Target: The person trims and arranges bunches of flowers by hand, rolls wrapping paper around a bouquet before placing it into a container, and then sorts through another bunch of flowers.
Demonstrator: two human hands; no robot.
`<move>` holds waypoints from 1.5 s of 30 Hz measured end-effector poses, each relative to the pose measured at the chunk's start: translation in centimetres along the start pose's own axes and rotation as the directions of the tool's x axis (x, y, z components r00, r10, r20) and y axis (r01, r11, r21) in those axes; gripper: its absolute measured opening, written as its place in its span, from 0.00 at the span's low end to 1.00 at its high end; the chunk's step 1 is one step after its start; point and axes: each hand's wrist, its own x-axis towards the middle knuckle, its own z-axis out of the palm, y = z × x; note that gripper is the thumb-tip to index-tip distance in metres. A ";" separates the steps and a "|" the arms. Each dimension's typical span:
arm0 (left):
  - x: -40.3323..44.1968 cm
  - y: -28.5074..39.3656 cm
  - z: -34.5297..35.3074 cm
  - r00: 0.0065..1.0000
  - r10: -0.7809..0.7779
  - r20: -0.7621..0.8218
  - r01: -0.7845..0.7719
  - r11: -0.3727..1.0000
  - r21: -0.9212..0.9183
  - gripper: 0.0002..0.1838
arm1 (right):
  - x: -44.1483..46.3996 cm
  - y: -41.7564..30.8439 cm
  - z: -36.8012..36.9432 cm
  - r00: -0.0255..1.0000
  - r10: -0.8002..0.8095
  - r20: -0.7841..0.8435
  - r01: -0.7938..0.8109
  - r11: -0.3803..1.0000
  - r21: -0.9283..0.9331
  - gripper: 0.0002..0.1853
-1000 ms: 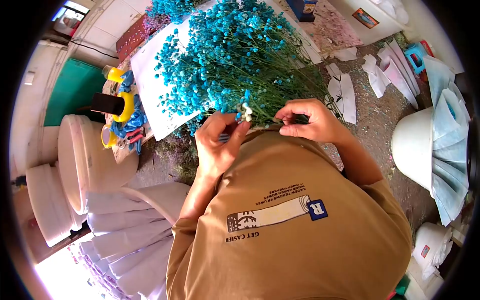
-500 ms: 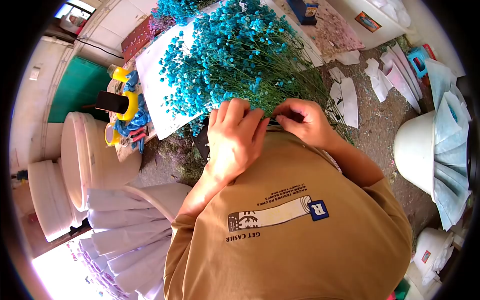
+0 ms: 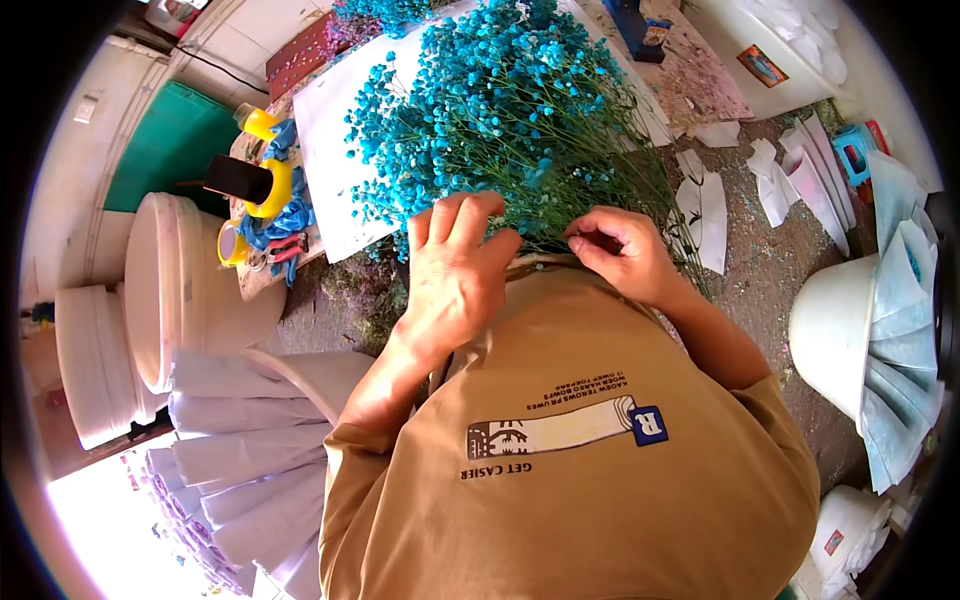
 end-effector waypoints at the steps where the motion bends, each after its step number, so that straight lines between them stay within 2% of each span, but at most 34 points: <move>1: 0.1 0.0 -0.6 1.000 -0.001 -0.002 0.001 1.000 -0.030 0.09 | -0.1 0.3 0.3 0.999 -0.048 0.012 0.049 0.998 -0.035 0.04; 2: -0.1 -0.1 -1.0 1.000 -0.003 -0.005 0.003 0.998 -0.061 0.09 | -0.1 0.5 0.6 0.995 -0.096 0.027 0.098 0.993 -0.070 0.04; 4: -0.4 -0.5 -1.2 0.999 -0.003 0.046 0.009 0.994 -0.113 0.10 | 0.0 0.6 0.8 0.997 -0.071 0.041 0.074 0.995 -0.060 0.05; 7: -1.3 -1.1 -1.0 0.998 0.036 0.042 -0.020 0.941 -0.339 0.15 | -0.1 0.6 0.8 0.996 -0.072 0.054 0.074 0.996 -0.040 0.05; 8: -1.7 -1.3 -0.6 0.999 0.029 0.041 -0.014 0.940 -0.340 0.15 | -0.2 0.4 0.8 0.987 -0.152 0.051 0.154 0.987 -0.042 0.04; 9: -2.0 -1.3 -0.3 0.992 -0.118 0.052 0.129 0.875 -0.467 0.17 | -0.3 0.2 0.8 0.972 -0.231 0.048 0.233 0.971 -0.044 0.03; 10: -2.3 -1.4 -0.2 0.962 -0.260 0.081 0.258 0.772 -0.581 0.19 | -0.4 0.1 0.7 0.972 -0.231 0.054 0.233 0.972 -0.043 0.03; 12: -2.3 -1.9 -0.4 0.961 -0.274 0.035 0.241 0.767 -0.595 0.21 | -0.4 -0.1 0.3 0.984 -0.169 0.054 0.170 0.985 -0.013 0.03; 14: -2.7 -2.8 -0.5 0.978 -0.205 -0.042 0.129 0.748 -0.651 0.18 | -0.3 0.2 0.3 0.983 -0.169 0.065 0.170 0.986 -0.003 0.03; 16: -3.2 -3.2 -0.4 0.979 -0.201 -0.042 0.133 0.775 -0.618 0.14 | -0.5 0.3 0.6 0.987 -0.144 0.070 0.141 0.989 0.044 0.03; 18: -3.9 -4.0 0.7 0.989 -0.145 -0.040 0.051 0.574 -0.817 0.11 | -0.4 0.2 0.7 0.986 -0.137 0.095 0.135 0.990 0.035 0.04; 19: -3.8 -3.3 0.1 0.980 -0.198 0.004 0.106 0.504 -0.857 0.09 | -0.5 0.2 0.8 0.985 -0.129 0.114 0.127 0.992 0.022 0.04; 20: -4.1 -2.9 0.1 0.979 -0.203 0.004 0.107 0.503 -0.858 0.09 | -0.4 0.3 0.9 0.985 -0.128 0.119 0.126 0.992 0.021 0.04; 22: -4.4 -2.4 0.3 0.940 -0.341 0.027 0.084 0.154 -0.984 0.04 | -0.3 0.9 0.9 0.984 -0.120 0.127 0.116 0.992 0.043 0.05; 23: -4.2 -2.6 0.6 0.938 -0.342 -0.063 -0.034 0.090 -0.995 0.07 | -0.2 1.0 0.9 0.983 -0.122 0.134 0.118 0.992 0.041 0.05; 24: -4.5 -2.9 0.7 0.917 -0.392 -0.072 -0.107 -0.069 -0.992 0.09 | -0.2 1.0 0.9 0.982 -0.133 0.132 0.130 0.991 0.025 0.06; 26: -5.8 -4.3 -0.2 0.891 -0.454 -0.003 -0.145 -0.278 -0.949 0.10 | -0.1 1.1 0.9 0.981 -0.142 0.134 0.142 0.990 0.012 0.07; 27: -6.5 -4.5 -0.7 0.848 -0.530 0.035 -0.180 -0.349 -0.920 0.10 | -0.2 1.2 0.8 0.985 -0.094 0.142 0.092 0.996 0.019 0.08; 28: -6.9 -5.1 -1.0 0.848 -0.529 0.001 -0.227 -0.364 -0.903 0.10 | -0.1 1.2 0.8 0.987 -0.046 0.151 0.043 0.999 0.024 0.09; 32: -9.8 -7.0 -2.7 0.779 -0.625 0.049 -0.154 -0.267 -0.951 0.10 | 0.2 1.3 1.0 0.973 -0.074 0.217 0.066 0.997 0.045 0.13; 33: -10.8 -7.4 -2.9 0.718 -0.682 0.138 0.099 -0.096 -0.990 0.11 | 0.2 1.1 1.2 0.967 -0.081 0.240 0.076 0.997 0.029 0.15; 34: -11.8 -7.9 -3.1 0.629 -0.751 0.202 0.360 0.051 -0.932 0.12 | 0.2 0.9 1.2 0.961 -0.087 0.264 0.087 0.996 0.012 0.17; 35: -12.6 -8.3 -3.2 0.653 -0.715 0.249 0.533 0.201 -0.821 0.15 | 0.4 0.9 1.3 0.952 -0.121 0.283 0.119 0.993 0.022 0.19; 36: -13.3 -8.6 -3.0 0.644 -0.727 0.238 0.530 0.198 -0.825 0.15 | 0.5 0.6 1.3 0.946 -0.127 0.300 0.127 0.992 0.020 0.19; 37: -13.6 -8.7 -3.0 0.764 -0.638 0.097 0.602 0.650 -0.464 0.16 | 0.9 0.0 1.3 0.938 -0.170 0.302 0.185 0.983 -0.021 0.19; 38: -13.9 -8.8 -2.9 0.877 -0.478 0.054 0.475 0.878 0.058 0.17 | 1.1 -0.5 1.3 0.928 -0.216 0.303 0.245 0.967 -0.063 0.19; 39: -13.5 -9.2 -2.5 0.866 -0.500 -0.024 0.494 0.861 -0.121 0.14 | 1.5 -1.0 1.5 0.925 -0.262 0.274 0.302 0.947 -0.113 0.16; 40: -12.0 -8.8 -2.9 0.862 -0.506 -0.033 0.499 0.858 -0.121 0.14 | 2.1 -1.6 1.6 0.921 -0.268 0.283 0.309 0.944 -0.114 0.16; 42: -8.0 -7.4 -4.7 0.746 -0.665 -0.020 0.580 0.665 -0.471 0.10 | 3.5 -2.8 1.8 0.896 -0.379 0.230 0.427 0.877 -0.219 0.12; 43: -6.1 -6.9 -4.6 0.726 -0.679 -0.106 0.542 0.661 -0.519 0.07 | 4.5 -3.5 2.3 0.878 -0.435 0.201 0.475 0.847 -0.238 0.09; 45: -3.5 -7.4 -3.5 0.767 -0.623 -0.152 0.465 0.704 -0.536 0.08 | 6.1 -4.6 3.9 0.848 -0.506 0.158 0.530 0.805 -0.265 0.08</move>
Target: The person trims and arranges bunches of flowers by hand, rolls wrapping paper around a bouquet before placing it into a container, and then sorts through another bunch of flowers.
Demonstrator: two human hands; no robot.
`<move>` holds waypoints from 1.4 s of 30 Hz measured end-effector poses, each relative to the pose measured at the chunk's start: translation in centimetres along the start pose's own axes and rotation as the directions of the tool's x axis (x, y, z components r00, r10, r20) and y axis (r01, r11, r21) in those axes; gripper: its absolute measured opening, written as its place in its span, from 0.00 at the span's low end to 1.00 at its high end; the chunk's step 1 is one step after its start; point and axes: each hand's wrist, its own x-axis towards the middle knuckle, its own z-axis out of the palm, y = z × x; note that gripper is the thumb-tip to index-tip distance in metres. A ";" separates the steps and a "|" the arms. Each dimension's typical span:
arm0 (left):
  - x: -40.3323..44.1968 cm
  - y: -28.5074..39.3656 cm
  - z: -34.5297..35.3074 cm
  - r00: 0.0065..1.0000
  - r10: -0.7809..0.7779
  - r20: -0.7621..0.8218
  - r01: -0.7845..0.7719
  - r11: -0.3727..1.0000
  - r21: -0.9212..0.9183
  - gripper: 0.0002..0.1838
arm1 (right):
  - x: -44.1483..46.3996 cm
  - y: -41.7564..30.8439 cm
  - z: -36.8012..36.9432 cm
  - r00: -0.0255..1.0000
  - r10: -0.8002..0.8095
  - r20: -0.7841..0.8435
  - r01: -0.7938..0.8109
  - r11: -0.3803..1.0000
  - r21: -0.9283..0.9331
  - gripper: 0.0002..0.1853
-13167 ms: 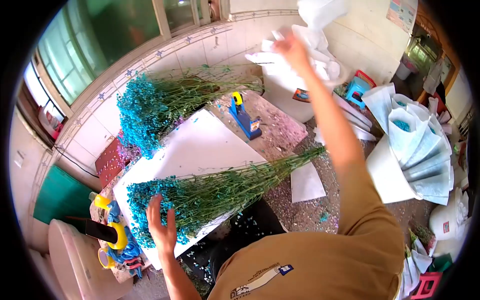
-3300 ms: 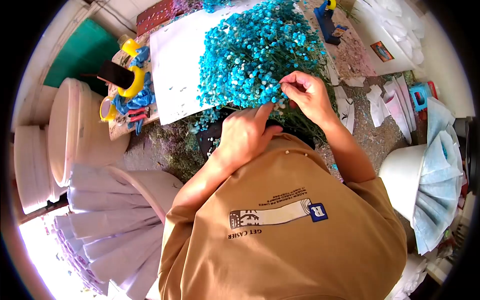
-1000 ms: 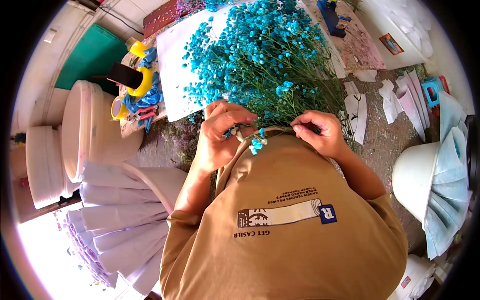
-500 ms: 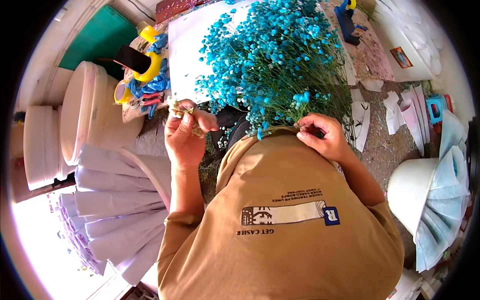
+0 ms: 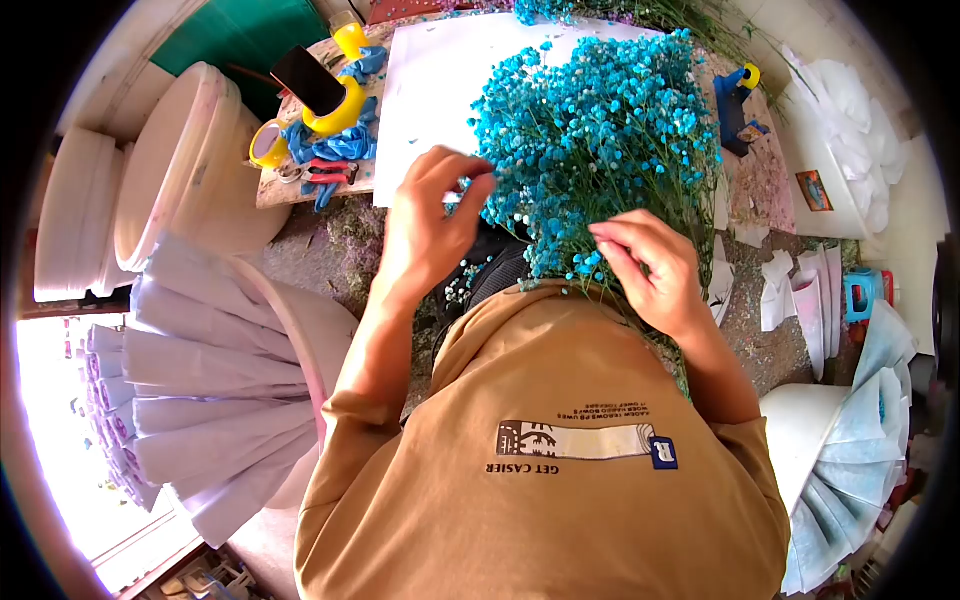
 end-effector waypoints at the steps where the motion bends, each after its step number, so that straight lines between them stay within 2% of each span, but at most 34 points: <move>1: 1.1 0.1 0.8 0.999 0.039 0.015 -0.040 0.999 0.012 0.08 | 1.2 -0.4 0.6 0.999 -0.045 -0.022 0.045 0.999 -0.019 0.07; 3: 2.2 -2.0 2.8 0.988 0.149 0.046 -0.155 0.972 0.174 0.09 | 2.8 -0.1 2.3 0.991 -0.123 -0.056 0.116 0.988 -0.106 0.08; 4: 2.4 -2.3 3.2 0.982 0.177 0.070 -0.188 0.964 0.187 0.11 | 3.4 0.0 3.0 0.989 -0.139 -0.043 0.129 0.974 -0.184 0.09; 7: 1.9 -2.6 3.2 0.971 0.237 -0.011 -0.233 0.960 0.153 0.10 | 4.1 0.9 4.8 0.991 -0.133 -0.016 0.119 0.930 -0.347 0.14; 8: 1.3 -2.5 3.1 0.969 0.237 -0.063 -0.232 0.969 0.085 0.08 | 4.2 1.0 5.2 0.993 -0.114 -0.003 0.105 0.920 -0.377 0.13; 10: -0.5 -2.1 2.5 0.967 0.243 -0.081 -0.236 0.968 0.086 0.08 | 4.2 1.1 5.9 0.996 -0.085 0.021 0.086 0.913 -0.398 0.13; 12: -2.4 -1.7 1.8 0.960 0.260 -0.109 -0.251 0.964 0.091 0.11 | 4.1 1.4 6.7 0.990 -0.109 0.086 0.136 0.896 -0.423 0.10; 13: -3.0 -2.0 1.6 0.941 0.302 -0.150 -0.303 0.953 0.014 0.11 | 4.2 1.5 7.0 0.989 -0.109 0.097 0.139 0.900 -0.413 0.10; 15: -4.4 -2.0 0.9 0.962 0.184 -0.199 -0.217 0.963 -0.159 0.09 | 4.4 1.9 7.3 0.986 -0.149 0.071 0.164 0.931 -0.327 0.08; 16: -4.6 -1.9 0.5 0.968 0.091 -0.234 -0.163 0.936 -0.311 0.08 | 4.5 2.2 7.3 0.990 -0.138 0.029 0.141 0.948 -0.286 0.07; 17: -5.0 -2.9 0.5 0.966 0.016 -0.258 -0.142 0.868 -0.477 0.05 | 4.6 2.4 7.0 0.994 -0.107 0.018 0.108 0.969 -0.223 0.06; 18: -5.1 -3.2 0.1 0.968 -0.176 -0.179 0.008 0.736 -0.677 0.05 | 4.5 2.8 7.0 0.997 -0.078 0.002 0.077 0.987 -0.140 0.06; 19: -5.1 -3.3 -0.5 0.939 -0.339 -0.059 0.143 0.539 -0.830 0.07 | 4.4 3.3 6.9 0.999 -0.046 -0.012 0.046 0.997 -0.059 0.06; 20: -4.9 -3.4 -1.0 0.919 -0.386 0.077 0.214 0.325 -0.921 0.09 | 4.2 3.5 6.6 1.000 0.004 -0.001 -0.004 1.000 0.027 0.06; 23: -4.2 -3.3 -1.0 0.885 -0.403 0.235 0.341 0.217 -0.915 0.11 | 4.0 3.5 6.3 0.990 0.141 -0.026 -0.129 0.956 0.265 0.05; 25: -3.9 -3.0 -0.6 0.907 -0.338 0.252 0.363 0.323 -0.874 0.07 | 3.7 3.9 6.6 0.988 0.147 -0.036 -0.133 0.956 0.261 0.05; 27: -3.3 -1.7 -0.4 0.925 -0.332 0.184 0.348 0.546 -0.762 0.06 | 3.5 3.9 6.5 0.987 0.153 -0.047 -0.136 0.956 0.260 0.05; 29: -2.3 -0.2 0.1 0.949 -0.290 0.122 0.295 0.682 -0.669 0.08 | 3.7 3.3 6.5 0.992 0.118 -0.041 -0.108 0.975 0.195 0.05; 31: -1.1 1.3 -0.6 0.955 -0.259 0.144 0.294 0.890 -0.348 0.10 | 3.8 2.8 6.6 0.993 0.106 -0.047 -0.096 0.979 0.179 0.05; 32: -0.6 1.6 -0.4 0.988 -0.134 0.082 0.147 0.973 -0.180 0.12 | 3.8 2.6 6.6 0.995 0.084 -0.059 -0.074 0.986 0.151 0.05; 33: -0.5 1.4 0.2 0.998 -0.032 0.047 0.038 0.991 -0.127 0.11 | 3.8 2.4 6.7 0.995 0.062 -0.072 -0.053 0.991 0.123 0.04; 36: -0.7 0.4 1.4 1.000 0.021 -0.014 -0.022 0.997 -0.072 0.08 | 3.8 2.4 6.6 0.995 0.066 -0.076 -0.056 0.990 0.126 0.04; 38: -1.0 0.5 1.3 0.986 -0.145 -0.085 0.112 0.944 -0.310 0.07 | 3.7 2.4 6.6 0.993 0.077 -0.087 -0.065 0.989 0.129 0.04; 39: -1.3 -0.1 1.4 0.969 -0.234 -0.073 0.167 0.848 -0.503 0.08 | 3.6 2.4 6.6 0.993 0.072 -0.095 -0.060 0.990 0.127 0.04; 42: -2.1 0.9 0.0 0.983 -0.184 -0.012 0.155 0.863 -0.480 0.11 | 3.6 2.5 6.7 0.992 0.050 -0.116 -0.036 0.992 0.118 0.05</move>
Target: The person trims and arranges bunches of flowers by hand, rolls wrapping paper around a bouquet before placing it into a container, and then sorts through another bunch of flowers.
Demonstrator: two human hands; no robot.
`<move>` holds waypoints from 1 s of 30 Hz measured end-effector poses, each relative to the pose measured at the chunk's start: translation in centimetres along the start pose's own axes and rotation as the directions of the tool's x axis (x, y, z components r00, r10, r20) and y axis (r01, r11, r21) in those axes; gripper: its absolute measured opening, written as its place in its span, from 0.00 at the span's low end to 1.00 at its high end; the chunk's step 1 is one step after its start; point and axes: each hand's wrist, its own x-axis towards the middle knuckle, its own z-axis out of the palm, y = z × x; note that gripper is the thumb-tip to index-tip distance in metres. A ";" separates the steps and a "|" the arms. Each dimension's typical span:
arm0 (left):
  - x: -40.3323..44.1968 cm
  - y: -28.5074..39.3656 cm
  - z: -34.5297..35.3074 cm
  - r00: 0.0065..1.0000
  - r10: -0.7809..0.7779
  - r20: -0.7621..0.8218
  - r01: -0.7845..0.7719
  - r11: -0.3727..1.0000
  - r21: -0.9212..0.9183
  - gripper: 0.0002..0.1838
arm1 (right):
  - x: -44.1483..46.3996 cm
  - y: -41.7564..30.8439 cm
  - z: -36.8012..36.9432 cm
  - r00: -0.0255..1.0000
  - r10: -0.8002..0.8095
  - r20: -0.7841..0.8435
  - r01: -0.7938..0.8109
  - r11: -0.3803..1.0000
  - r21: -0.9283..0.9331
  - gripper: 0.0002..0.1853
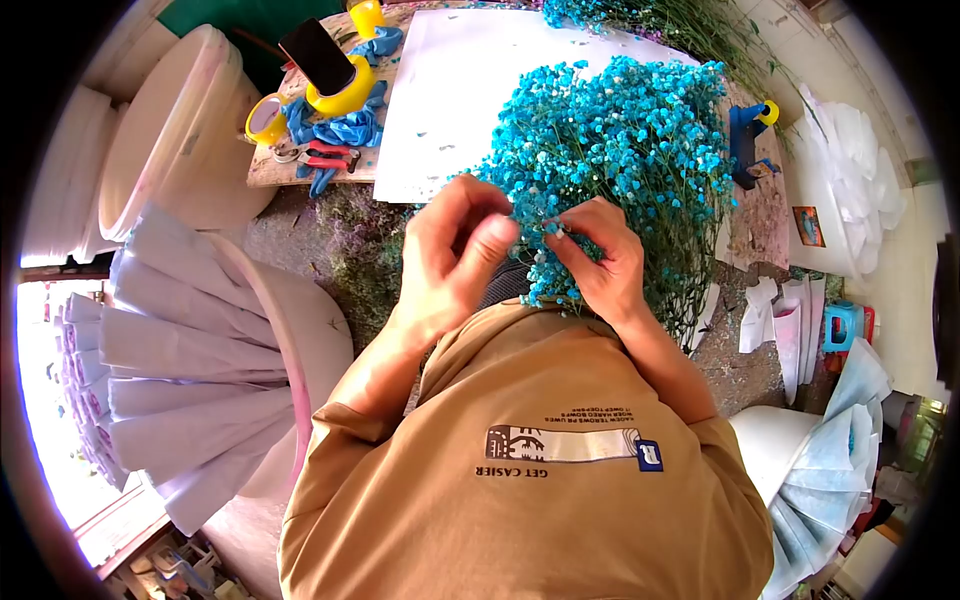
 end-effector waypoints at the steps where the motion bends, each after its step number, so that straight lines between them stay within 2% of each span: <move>1: -0.2 0.8 0.2 0.998 0.023 0.051 -0.032 0.982 0.187 0.13 | -0.1 0.0 0.1 1.000 -0.020 -0.003 0.020 1.000 -0.005 0.05; 3: -0.1 1.1 1.4 0.960 0.258 0.113 -0.281 0.894 0.349 0.13 | -0.3 0.3 0.1 0.999 -0.040 0.010 0.041 0.999 -0.029 0.06; 5: -0.2 1.0 2.2 0.969 0.227 0.098 -0.248 0.889 0.385 0.11 | -0.2 0.2 0.1 0.998 -0.063 0.023 0.064 0.996 -0.056 0.06; 7: -0.1 0.0 2.5 0.954 0.295 0.046 -0.282 0.841 0.462 0.09 | -0.1 0.0 0.1 0.993 -0.118 0.020 0.119 0.983 -0.143 0.07; 9: -0.1 0.0 2.5 0.939 0.340 0.045 -0.326 0.846 0.422 0.06 | -0.1 0.2 0.3 0.992 -0.127 0.004 0.126 0.980 -0.156 0.07; 11: -0.4 0.1 1.6 0.997 0.079 -0.024 -0.078 0.996 0.053 0.02 | -0.3 0.3 0.2 0.991 -0.136 -0.009 0.133 0.977 -0.165 0.07; 12: -0.3 0.5 0.7 1.000 0.021 -0.022 -0.021 1.000 0.010 0.05 | -0.3 0.3 0.2 0.991 -0.131 -0.002 0.129 0.978 -0.164 0.08; 13: 0.2 0.7 -0.2 0.998 -0.049 0.048 0.055 0.989 -0.139 0.13 | -0.3 0.3 0.1 0.992 -0.125 0.007 0.124 0.979 -0.162 0.08; 15: 1.2 1.2 -0.6 0.970 -0.240 0.040 0.243 0.950 -0.196 0.16 | -0.2 0.2 0.3 0.989 -0.148 0.003 0.146 0.976 -0.164 0.08; 16: 1.7 1.3 -0.2 0.969 -0.248 0.015 0.248 0.967 -0.050 0.21 | -0.2 0.3 0.3 0.985 -0.173 0.004 0.171 0.970 -0.173 0.09; 17: 2.3 1.5 -0.3 0.974 -0.222 0.049 0.219 0.974 0.067 0.18 | -0.2 0.3 0.3 0.984 -0.177 0.009 0.176 0.971 -0.164 0.09; 19: 2.8 -0.1 -0.2 0.943 -0.297 0.150 0.270 0.947 0.172 0.12 | -0.2 0.3 0.3 0.984 -0.174 0.023 0.176 0.971 -0.164 0.08; 20: 3.1 -0.8 -0.5 0.946 -0.256 0.199 0.200 0.943 0.265 0.08 | -0.2 0.4 0.3 0.984 -0.176 0.027 0.178 0.971 -0.162 0.08; 21: 3.0 -1.2 -0.5 0.946 -0.258 0.197 0.203 0.944 0.262 0.08 | -0.2 0.4 0.3 0.987 -0.162 0.022 0.163 0.974 -0.155 0.08; 23: 2.8 -1.3 -0.3 0.969 -0.210 0.128 0.203 0.977 0.068 0.05 | -0.3 0.5 0.2 0.990 -0.142 0.020 0.144 0.978 -0.150 0.08; 24: 2.5 -1.7 -0.1 0.979 -0.199 0.051 0.203 0.974 -0.097 0.04 | -0.4 0.6 0.2 0.992 -0.127 0.006 0.127 0.983 -0.134 0.07; 25: 2.4 -1.0 -0.3 0.969 -0.245 0.030 0.245 0.936 -0.255 0.03 | -0.3 0.6 0.2 0.993 -0.114 -0.009 0.112 0.987 -0.116 0.07; 27: 2.2 -0.5 -2.1 0.933 -0.343 0.109 0.348 0.780 -0.520 0.04 | -0.4 0.7 0.3 0.995 -0.100 -0.013 0.098 0.990 -0.097 0.07; 29: 1.4 -0.5 -2.1 0.934 -0.339 0.113 0.349 0.796 -0.495 0.05 | -0.4 0.8 0.4 0.996 -0.088 -0.015 0.087 0.993 -0.076 0.07; 30: 0.8 -1.0 -1.6 0.947 -0.309 0.089 0.320 0.884 -0.340 0.05 | -0.5 0.8 0.5 0.996 -0.089 -0.016 0.087 0.994 -0.070 0.07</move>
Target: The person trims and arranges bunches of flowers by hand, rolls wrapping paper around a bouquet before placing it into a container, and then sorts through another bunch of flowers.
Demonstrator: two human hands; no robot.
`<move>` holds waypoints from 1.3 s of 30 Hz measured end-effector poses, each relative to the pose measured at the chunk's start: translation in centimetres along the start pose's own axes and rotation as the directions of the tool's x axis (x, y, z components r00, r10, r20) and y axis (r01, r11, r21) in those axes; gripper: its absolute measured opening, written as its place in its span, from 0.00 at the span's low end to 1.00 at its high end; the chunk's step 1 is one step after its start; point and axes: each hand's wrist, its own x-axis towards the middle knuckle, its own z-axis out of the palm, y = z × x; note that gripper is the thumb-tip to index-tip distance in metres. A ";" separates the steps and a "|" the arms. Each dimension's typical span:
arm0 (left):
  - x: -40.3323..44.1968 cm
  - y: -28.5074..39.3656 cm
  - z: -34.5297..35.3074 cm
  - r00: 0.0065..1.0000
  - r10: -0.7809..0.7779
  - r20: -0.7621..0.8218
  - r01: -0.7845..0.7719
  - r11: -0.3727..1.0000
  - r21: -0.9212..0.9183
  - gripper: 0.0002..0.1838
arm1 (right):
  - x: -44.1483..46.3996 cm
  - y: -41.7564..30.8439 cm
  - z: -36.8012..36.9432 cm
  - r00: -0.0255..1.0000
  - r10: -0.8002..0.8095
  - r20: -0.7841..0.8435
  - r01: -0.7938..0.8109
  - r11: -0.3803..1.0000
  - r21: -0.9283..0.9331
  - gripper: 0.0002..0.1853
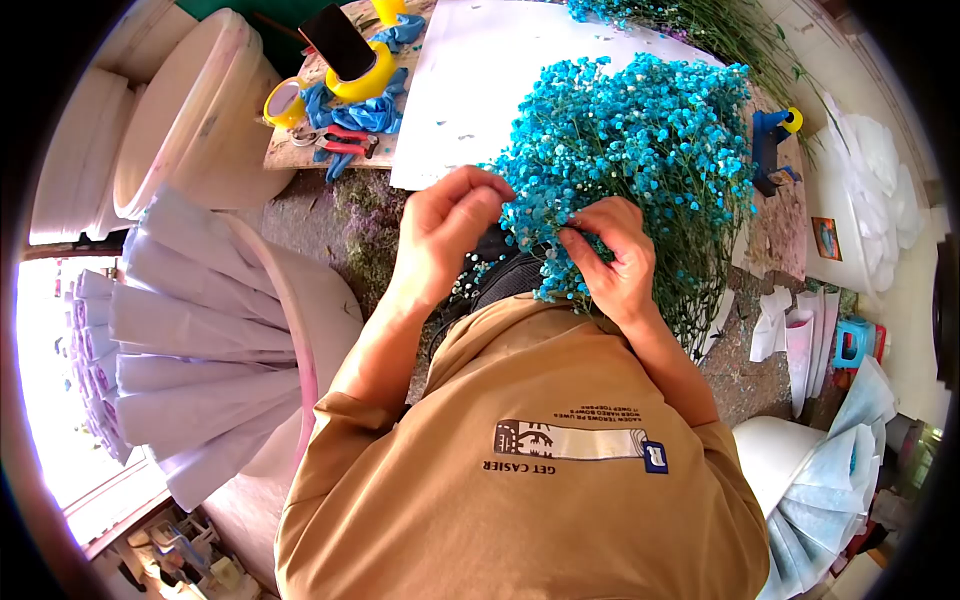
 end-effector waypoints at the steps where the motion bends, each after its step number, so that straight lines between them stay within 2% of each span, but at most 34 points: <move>1: -0.4 -0.5 0.3 0.999 0.040 -0.004 -0.038 0.984 0.176 0.06 | 0.0 0.0 0.0 1.000 0.000 -0.001 0.000 1.000 0.007 0.07; 2: -0.7 -0.7 0.5 0.996 0.093 -0.003 -0.087 0.936 0.343 0.06 | 0.0 -0.1 0.0 1.000 -0.001 0.002 0.001 1.000 0.008 0.07; 5: -0.4 -1.0 0.8 0.977 0.211 -0.014 -0.174 0.843 0.510 0.05 | 0.1 -0.2 -0.1 0.999 -0.014 0.030 0.014 1.000 -0.005 0.07; 12: -0.3 -1.2 0.7 0.969 0.240 0.051 -0.222 0.768 0.601 0.04 | 0.1 -0.5 -0.2 0.998 -0.039 0.049 0.040 0.999 -0.014 0.08; 14: -0.6 -1.5 0.4 0.977 0.210 0.019 -0.198 0.882 0.428 0.04 | 0.1 -0.5 -0.3 0.997 -0.045 0.062 0.046 0.999 -0.011 0.08; 15: -0.7 -1.5 0.0 0.977 0.211 0.018 -0.198 0.883 0.426 0.04 | 0.1 -0.5 -0.2 0.998 -0.020 0.055 0.021 1.000 -0.012 0.07; 16: -0.6 -1.5 -0.7 0.992 0.125 0.004 -0.125 0.984 0.124 0.05 | 0.1 -0.5 -0.2 0.999 0.005 0.049 -0.004 1.000 -0.013 0.06; 17: -0.6 -1.3 -1.2 0.999 0.039 0.019 -0.034 0.981 -0.191 0.06 | 0.0 -0.4 -0.2 0.999 0.005 0.050 -0.004 1.000 -0.014 0.06; 18: -0.8 -1.2 -1.3 0.998 0.056 0.036 -0.043 0.957 -0.288 0.06 | 0.0 -0.3 -0.2 0.999 0.019 0.040 -0.019 1.000 -0.013 0.06; 19: -1.1 -1.2 -0.9 0.998 0.056 0.039 -0.043 0.956 -0.289 0.06 | 0.0 -0.2 -0.3 0.999 0.033 0.030 -0.033 0.999 -0.012 0.05; 21: -1.8 -1.5 0.4 0.982 0.186 -0.015 -0.182 0.974 0.134 0.07 | 0.2 -0.4 -0.3 0.999 0.031 0.032 -0.031 0.999 -0.012 0.05; 22: -2.2 -1.3 0.8 0.972 0.232 0.045 -0.234 0.914 0.331 0.08 | 0.2 -0.5 -0.3 0.999 0.029 0.037 -0.029 1.000 -0.009 0.04; 23: -2.5 -0.5 1.4 0.978 0.196 0.067 -0.203 0.835 0.511 0.08 | 0.1 -0.5 -0.2 0.999 0.030 0.038 -0.030 1.000 -0.007 0.04; 25: -1.8 -0.8 1.7 0.927 0.349 0.140 -0.355 0.688 0.633 0.09 | 0.1 -0.3 -0.1 0.999 0.033 0.026 -0.033 0.999 -0.014 0.06; 26: -1.8 -1.3 1.5 0.926 0.351 0.139 -0.356 0.688 0.632 0.09 | 0.2 -0.4 -0.1 0.999 0.031 0.027 -0.030 0.999 -0.015 0.06; 28: -1.6 -2.0 1.2 0.966 0.256 0.044 -0.250 0.869 0.427 0.06 | 0.3 -0.8 -0.3 0.999 -0.008 0.037 0.009 1.000 -0.023 0.05; 29: -1.5 -2.1 1.2 0.967 0.252 0.047 -0.247 0.870 0.426 0.06 | 0.3 -0.8 -0.3 0.999 -0.003 0.035 0.004 1.000 -0.025 0.05; 30: -1.4 -2.0 1.2 0.984 0.178 -0.012 -0.171 0.958 0.228 0.04 | 0.2 -0.7 -0.2 0.999 -0.004 0.032 0.005 1.000 -0.024 0.05; 31: -1.4 -1.9 1.1 0.994 0.094 -0.054 -0.093 0.995 0.018 0.05 | 0.1 -0.6 -0.1 1.000 -0.007 0.029 0.007 1.000 -0.021 0.05; 33: -1.7 -1.3 0.3 1.000 0.018 -0.002 -0.018 0.993 -0.119 0.10 | 0.1 -0.4 -0.1 1.000 0.001 0.013 0.000 1.000 -0.017 0.06; 36: -1.7 -1.1 -0.1 0.998 -0.040 0.051 0.046 0.991 -0.126 0.10 | 0.2 -0.4 -0.2 1.000 -0.016 0.021 0.017 0.999 -0.027 0.06; 38: -1.6 -1.4 0.7 0.999 0.009 -0.051 -0.001 0.990 0.140 0.08 | 0.1 -0.3 -0.1 0.999 -0.047 0.021 0.047 0.999 -0.013 0.07; 39: -1.6 -1.6 0.7 0.999 0.008 -0.052 0.000 0.990 0.140 0.08 | 0.1 -0.3 -0.1 0.999 -0.046 0.021 0.046 0.999 -0.013 0.07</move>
